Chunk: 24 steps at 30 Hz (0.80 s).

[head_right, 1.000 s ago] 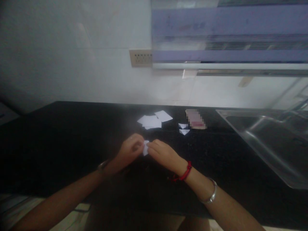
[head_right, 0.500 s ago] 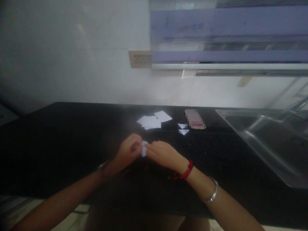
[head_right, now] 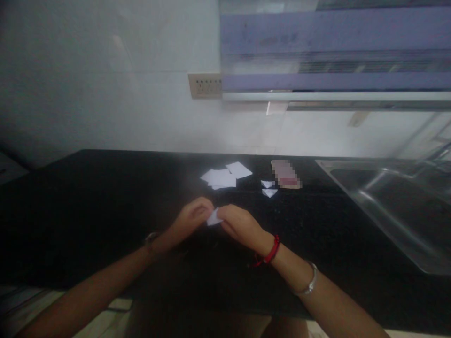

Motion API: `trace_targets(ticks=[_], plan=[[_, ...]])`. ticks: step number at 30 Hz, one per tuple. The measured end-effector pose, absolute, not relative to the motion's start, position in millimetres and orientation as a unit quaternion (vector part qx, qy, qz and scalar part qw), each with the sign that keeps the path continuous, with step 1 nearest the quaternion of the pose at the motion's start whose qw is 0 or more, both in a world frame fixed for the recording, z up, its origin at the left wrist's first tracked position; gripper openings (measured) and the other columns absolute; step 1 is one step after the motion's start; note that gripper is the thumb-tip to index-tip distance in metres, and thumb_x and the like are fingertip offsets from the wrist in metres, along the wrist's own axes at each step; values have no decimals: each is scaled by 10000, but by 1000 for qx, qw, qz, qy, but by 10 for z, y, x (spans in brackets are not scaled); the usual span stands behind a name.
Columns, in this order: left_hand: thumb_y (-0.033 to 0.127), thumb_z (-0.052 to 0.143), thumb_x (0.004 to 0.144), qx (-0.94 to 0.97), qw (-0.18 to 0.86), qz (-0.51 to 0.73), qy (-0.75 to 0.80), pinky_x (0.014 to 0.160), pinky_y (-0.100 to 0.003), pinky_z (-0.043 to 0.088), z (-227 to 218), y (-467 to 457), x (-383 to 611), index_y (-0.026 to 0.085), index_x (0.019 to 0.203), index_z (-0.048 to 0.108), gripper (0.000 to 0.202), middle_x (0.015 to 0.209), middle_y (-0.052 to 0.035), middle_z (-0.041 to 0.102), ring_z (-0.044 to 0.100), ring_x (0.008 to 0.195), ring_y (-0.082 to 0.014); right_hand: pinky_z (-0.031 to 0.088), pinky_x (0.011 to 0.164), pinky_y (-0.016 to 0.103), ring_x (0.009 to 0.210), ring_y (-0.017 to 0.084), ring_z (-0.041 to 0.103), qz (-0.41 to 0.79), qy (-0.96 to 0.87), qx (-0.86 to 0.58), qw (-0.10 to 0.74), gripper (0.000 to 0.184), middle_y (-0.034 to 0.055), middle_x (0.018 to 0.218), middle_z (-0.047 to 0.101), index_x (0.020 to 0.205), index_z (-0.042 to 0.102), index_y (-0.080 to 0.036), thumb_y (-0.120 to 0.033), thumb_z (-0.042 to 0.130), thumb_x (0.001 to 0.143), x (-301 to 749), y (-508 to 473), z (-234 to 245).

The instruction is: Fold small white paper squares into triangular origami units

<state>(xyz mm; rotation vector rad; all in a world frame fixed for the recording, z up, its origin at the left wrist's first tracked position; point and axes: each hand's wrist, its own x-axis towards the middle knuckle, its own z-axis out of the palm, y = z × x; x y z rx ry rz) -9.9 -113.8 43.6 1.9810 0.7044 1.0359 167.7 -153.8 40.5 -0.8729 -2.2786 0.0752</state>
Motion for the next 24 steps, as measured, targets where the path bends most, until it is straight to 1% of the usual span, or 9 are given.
trace_targets(ticks=[2, 4, 7, 9, 12, 15, 18, 21, 24], plan=[[199, 449, 783, 761, 442, 398, 260, 677, -243, 443, 445, -1130, -109, 132, 748, 558, 133, 778, -38, 543, 528, 740, -121, 456, 735, 291, 835, 150, 545, 46, -846, -351, 399, 170, 60, 881, 588, 919, 505, -178, -115, 429, 781, 1669, -1536, 383], [218, 447, 787, 738, 493, 393, 240, 666, -243, 460, 430, -1123, -109, 134, 821, 558, 144, 818, -45, 555, 544, 736, -120, 457, 688, 279, 784, 147, 549, 74, -797, -400, 447, 122, 54, 832, 583, 874, 521, -173, -135, 455, 779, 1655, -1522, 368], [205, 550, 716, 720, 502, 411, 247, 666, -236, 467, 374, -1112, -88, 141, 849, 536, 148, 839, -41, 561, 557, 769, -131, 450, 608, 258, 712, 141, 540, 137, -726, -468, 485, 67, 43, 787, 552, 819, 530, -168, -185, 509, 758, 1633, -1478, 336], [184, 581, 684, 728, 464, 421, 279, 666, -230, 464, 342, -1108, -69, 142, 820, 537, 149, 834, -34, 562, 555, 784, -134, 445, 579, 242, 692, 131, 535, 193, -706, -474, 490, 74, 40, 806, 533, 809, 532, -166, -205, 526, 747, 1620, -1449, 305], [183, 549, 710, 736, 430, 414, 319, 638, -221, 458, 336, -1116, -56, 140, 779, 534, 83, 778, -20, 574, 559, 736, -122, 438, 544, 219, 676, 115, 535, 281, -691, -458, 484, 92, 43, 841, 531, 816, 525, -164, -227, 520, 749, 1596, -1435, 262], [199, 514, 735, 740, 419, 402, 341, 598, -213, 445, 365, -1138, -58, 140, 761, 523, 66, 714, -3, 576, 559, 669, -113, 421, 511, 201, 613, 94, 526, 348, -667, -452, 479, 174, 17, 777, 543, 882, 483, -173, -207, 541, 723, 1571, -1451, 248], [202, 524, 717, 747, 400, 394, 356, 590, -208, 433, 386, -1159, -55, 144, 764, 517, 76, 715, 5, 573, 557, 657, -111, 403, 498, 190, 560, 79, 512, 369, -649, -459, 481, 253, -19, 690, 533, 915, 453, -179, -158, 559, 687, 1558, -1461, 255], [186, 549, 683, 733, 431, 387, 356, 582, -203, 432, 381, -1165, -38, 150, 793, 494, 128, 722, 10, 579, 566, 665, -113, 402, 500, 191, 542, 77, 511, 391, -637, -460, 479, 288, -35, 650, 518, 923, 441, -182, -140, 567, 668, 1556, -1455, 266], [167, 566, 660, 699, 484, 388, 356, 581, -203, 438, 354, -1149, -19, 149, 771, 466, 150, 711, 10, 584, 574, 665, -114, 415, 511, 203, 550, 88, 530, 421, -631, -449, 473, 298, -34, 649, 522, 943, 421, -188, -168, 561, 681, 1558, -1447, 266]])
